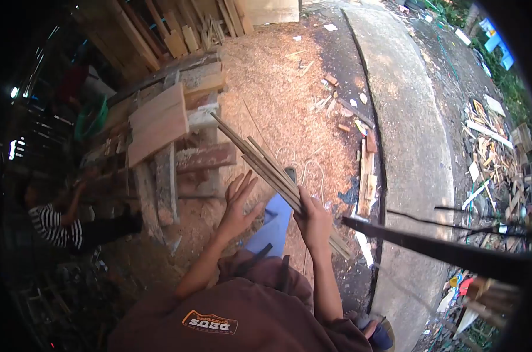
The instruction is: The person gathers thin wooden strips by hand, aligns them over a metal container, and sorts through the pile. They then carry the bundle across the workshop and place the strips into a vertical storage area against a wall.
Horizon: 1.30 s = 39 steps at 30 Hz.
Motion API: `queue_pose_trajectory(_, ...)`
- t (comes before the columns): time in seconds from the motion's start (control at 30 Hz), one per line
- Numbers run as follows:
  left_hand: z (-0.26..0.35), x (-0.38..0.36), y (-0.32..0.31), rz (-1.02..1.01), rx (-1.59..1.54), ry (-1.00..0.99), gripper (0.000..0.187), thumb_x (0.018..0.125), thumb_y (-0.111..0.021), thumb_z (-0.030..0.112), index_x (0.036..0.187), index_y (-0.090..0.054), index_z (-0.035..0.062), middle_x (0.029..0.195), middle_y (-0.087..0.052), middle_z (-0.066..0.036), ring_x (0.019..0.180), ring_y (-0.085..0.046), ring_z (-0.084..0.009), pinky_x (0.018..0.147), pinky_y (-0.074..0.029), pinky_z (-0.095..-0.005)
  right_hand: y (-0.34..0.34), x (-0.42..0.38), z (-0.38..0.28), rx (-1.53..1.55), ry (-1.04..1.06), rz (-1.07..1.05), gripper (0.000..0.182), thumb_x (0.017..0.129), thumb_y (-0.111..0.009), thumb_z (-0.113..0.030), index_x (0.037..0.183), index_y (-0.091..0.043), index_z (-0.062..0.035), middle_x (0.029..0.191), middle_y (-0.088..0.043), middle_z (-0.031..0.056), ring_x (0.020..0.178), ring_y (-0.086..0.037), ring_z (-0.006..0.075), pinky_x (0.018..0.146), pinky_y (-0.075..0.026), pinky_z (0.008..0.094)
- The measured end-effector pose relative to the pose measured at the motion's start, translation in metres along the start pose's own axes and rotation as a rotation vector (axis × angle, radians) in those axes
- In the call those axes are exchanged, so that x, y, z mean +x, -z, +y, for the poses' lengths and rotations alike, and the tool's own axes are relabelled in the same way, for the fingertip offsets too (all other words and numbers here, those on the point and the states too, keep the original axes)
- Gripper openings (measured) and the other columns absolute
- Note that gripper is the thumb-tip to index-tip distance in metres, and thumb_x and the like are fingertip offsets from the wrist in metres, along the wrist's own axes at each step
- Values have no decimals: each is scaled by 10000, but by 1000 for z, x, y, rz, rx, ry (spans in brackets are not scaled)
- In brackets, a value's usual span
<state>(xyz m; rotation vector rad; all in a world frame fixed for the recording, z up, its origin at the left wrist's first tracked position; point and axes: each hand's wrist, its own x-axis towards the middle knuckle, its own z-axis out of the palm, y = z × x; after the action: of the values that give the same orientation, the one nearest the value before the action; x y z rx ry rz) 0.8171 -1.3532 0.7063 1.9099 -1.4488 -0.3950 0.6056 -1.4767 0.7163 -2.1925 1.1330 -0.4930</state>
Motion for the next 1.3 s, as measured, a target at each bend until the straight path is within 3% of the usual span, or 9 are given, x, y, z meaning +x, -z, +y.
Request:
queue_pose_trajectory(0.13,-37,148,-23,6,-115,-59,759,932,-756,237,1585,-431,27,1648,-415,-182,1552,-267,-372,1264,-196,-494,8,137,4,51,-75,8,805,748,-838,-14,1491,-594,-204,1123,-739,142,954,-749,304,827,-591,396)
queue_pose_trajectory(0.3,-39,305,22,23,-84,-73,691,996,-691,306,1594,-430,78,1681,-357,-168,1562,-243,-380,1265,-168,-570,47,298,-21,12,-70,60,749,779,-838,-22,1476,-606,-167,1161,-750,146,957,-756,323,846,-601,385)
queue_pose_trajectory(0.37,-52,354,43,55,-53,-72,650,1012,-674,312,1588,-449,110,1703,-302,-160,1564,-242,-373,1272,-150,-574,45,353,-17,74,75,154,743,783,-809,-52,1479,-594,-195,1054,-726,151,893,-729,350,797,-576,444)
queue_pose_trajectory(0.57,-121,461,85,194,-54,13,617,1017,-673,310,1572,-476,125,1673,-349,-171,1548,-271,-375,1271,-149,-564,24,521,-62,-21,95,109,719,801,-779,-75,1483,-590,-200,1109,-741,146,944,-740,357,808,-586,447)
queue_pose_trajectory(0.83,-274,636,110,385,-126,86,643,994,-700,309,1562,-479,105,1666,-376,-173,1532,-293,-395,1242,-186,-554,-88,756,-92,38,266,-22,716,786,-781,-101,1469,-605,-219,1107,-748,134,945,-743,356,810,-589,444)
queue_pose_trajectory(0.87,-318,682,129,411,-112,129,650,992,-704,313,1564,-477,106,1668,-374,-172,1532,-292,-397,1241,-192,-549,-124,829,-109,60,298,-67,716,786,-781,-101,1469,-605,-219,1107,-748,134,945,-743,356,810,-589,444)
queue_pose_trajectory(0.97,-367,756,173,437,-35,200,670,986,-720,295,1577,-463,113,1674,-375,-148,1533,-295,-385,1244,-221,-520,-163,930,-139,87,342,-158,712,792,-769,-110,1473,-595,-221,1097,-739,139,925,-738,362,790,-590,460)
queue_pose_trajectory(1.07,-395,812,225,441,5,245,683,982,-724,261,1588,-443,118,1684,-361,-126,1534,-288,-368,1249,-232,-507,-177,1018,-192,4,321,-246,688,805,-807,-112,1460,-620,-212,1118,-762,144,974,-763,320,831,-600,410)
queue_pose_trajectory(1.3,-494,911,280,571,18,408,615,1004,-688,309,1552,-488,116,1621,-438,-156,1491,-357,-396,1222,-277,-543,-234,1188,-246,181,401,-238,648,824,-800,-133,1447,-637,-204,1120,-765,151,964,-766,325,804,-598,417)
